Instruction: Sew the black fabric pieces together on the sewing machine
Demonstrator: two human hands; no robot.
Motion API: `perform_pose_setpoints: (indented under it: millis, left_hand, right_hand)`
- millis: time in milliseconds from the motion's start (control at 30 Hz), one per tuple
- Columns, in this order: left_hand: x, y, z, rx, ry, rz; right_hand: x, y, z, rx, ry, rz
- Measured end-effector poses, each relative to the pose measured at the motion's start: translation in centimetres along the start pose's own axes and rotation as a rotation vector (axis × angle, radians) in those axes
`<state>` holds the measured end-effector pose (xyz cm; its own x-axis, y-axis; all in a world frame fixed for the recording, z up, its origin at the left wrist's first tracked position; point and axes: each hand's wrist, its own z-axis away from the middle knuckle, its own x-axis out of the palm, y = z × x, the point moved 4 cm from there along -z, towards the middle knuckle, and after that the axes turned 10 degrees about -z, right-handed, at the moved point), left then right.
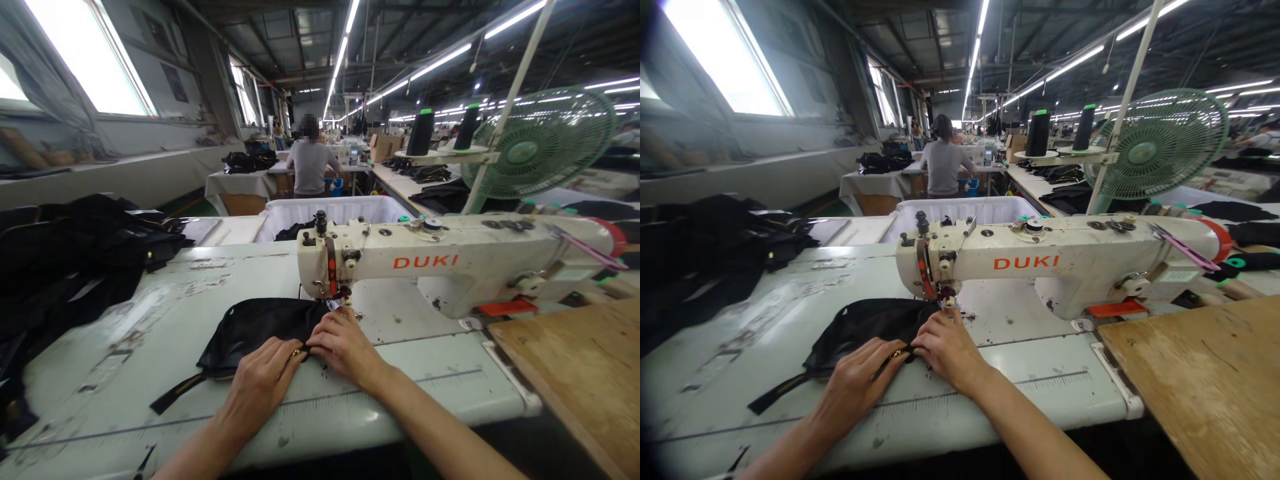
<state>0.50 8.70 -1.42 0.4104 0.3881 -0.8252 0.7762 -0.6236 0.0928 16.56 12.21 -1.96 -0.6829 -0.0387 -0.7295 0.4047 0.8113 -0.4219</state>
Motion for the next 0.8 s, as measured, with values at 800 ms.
perform_pose_setpoints:
  millis: [800]
  left_hand:
    - [1.6,1.2,0.3,-0.016,-0.341,0.160]
  right_hand:
    - [-1.1,0.6,3.4,0.030,-0.374,-0.107]
